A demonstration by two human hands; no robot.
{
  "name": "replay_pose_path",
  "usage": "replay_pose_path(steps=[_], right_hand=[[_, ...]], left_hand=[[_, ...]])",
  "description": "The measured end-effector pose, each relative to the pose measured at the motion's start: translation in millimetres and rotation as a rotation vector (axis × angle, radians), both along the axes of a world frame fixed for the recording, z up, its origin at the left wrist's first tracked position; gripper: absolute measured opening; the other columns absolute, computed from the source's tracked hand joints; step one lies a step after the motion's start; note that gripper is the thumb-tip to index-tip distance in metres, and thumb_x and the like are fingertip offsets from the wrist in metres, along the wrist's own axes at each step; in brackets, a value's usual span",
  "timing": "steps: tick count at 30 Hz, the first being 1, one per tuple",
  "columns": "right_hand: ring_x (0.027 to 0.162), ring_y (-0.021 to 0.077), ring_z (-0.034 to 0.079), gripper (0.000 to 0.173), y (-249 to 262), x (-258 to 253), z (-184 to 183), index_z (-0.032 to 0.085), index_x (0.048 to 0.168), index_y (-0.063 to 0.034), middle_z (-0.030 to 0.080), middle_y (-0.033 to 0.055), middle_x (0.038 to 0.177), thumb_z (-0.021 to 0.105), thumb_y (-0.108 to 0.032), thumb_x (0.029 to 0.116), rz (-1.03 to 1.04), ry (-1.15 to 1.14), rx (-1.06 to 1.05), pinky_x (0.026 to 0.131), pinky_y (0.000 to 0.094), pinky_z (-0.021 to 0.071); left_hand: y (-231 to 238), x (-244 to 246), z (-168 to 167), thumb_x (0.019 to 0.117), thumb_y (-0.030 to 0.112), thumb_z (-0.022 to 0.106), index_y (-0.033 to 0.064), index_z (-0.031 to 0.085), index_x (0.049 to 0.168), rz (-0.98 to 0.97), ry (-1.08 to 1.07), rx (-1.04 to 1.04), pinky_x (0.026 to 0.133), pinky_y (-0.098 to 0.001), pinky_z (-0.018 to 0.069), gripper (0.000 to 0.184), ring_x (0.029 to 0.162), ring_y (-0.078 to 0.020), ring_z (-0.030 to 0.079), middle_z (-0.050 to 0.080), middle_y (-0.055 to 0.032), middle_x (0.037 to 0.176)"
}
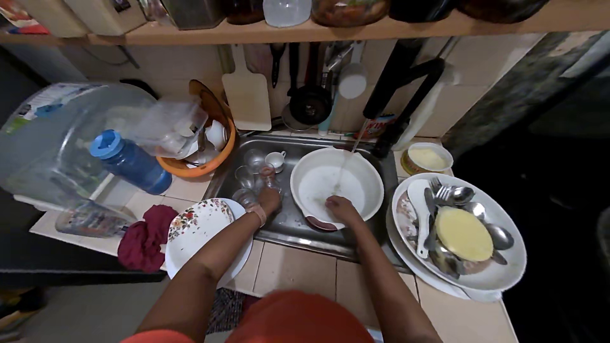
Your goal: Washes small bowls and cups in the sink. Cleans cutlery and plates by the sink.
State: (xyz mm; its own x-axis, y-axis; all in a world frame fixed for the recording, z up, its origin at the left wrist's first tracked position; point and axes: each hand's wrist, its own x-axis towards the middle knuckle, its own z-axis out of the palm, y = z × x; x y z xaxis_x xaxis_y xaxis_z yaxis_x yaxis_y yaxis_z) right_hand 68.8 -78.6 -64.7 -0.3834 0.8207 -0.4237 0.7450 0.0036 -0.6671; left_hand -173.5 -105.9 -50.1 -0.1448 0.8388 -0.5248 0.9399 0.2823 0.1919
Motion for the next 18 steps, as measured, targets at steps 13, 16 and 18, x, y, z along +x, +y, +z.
replay_pose_path(steps=[13,16,18], right_hand=[[0.131,0.0393,0.056,0.033,-30.1,1.7,33.4,0.066,0.127,0.0076,0.062,0.0273,0.133,0.047,-0.012,0.1078,-0.031,0.008,0.265,0.114,0.0496,0.0406],[0.129,0.04,0.057,0.034,-29.7,1.2,54.3,0.062,0.134,0.0051,0.06,0.028,0.134,0.052,-0.013,0.1072,-0.068,-0.002,0.215,0.112,0.0516,0.0427],[0.127,0.0403,0.058,0.034,-19.8,0.3,62.0,0.063,0.133,0.0025,0.062,0.0265,0.133,0.053,-0.016,0.1071,-0.115,-0.007,0.222,0.109,0.0554,0.044]], left_hand=[[-12.8,7.7,32.1,0.1036,0.025,0.057,-0.009,0.054,0.139,-0.099,0.164,0.022,0.114,-0.0668,0.0314,0.049,0.137,-0.0482,0.048,0.053,-0.032,0.143],[-10.7,7.1,41.5,0.1031,0.026,0.058,-0.0059,0.054,0.141,-0.082,0.116,0.073,0.117,-0.069,0.0247,0.049,0.139,-0.0475,0.045,0.052,-0.0306,0.145],[-7.9,3.9,44.8,0.1047,0.03,0.057,-0.0026,0.056,0.141,-0.125,0.034,0.09,0.116,-0.0666,0.029,0.049,0.14,-0.0466,0.045,0.052,-0.0296,0.146]])
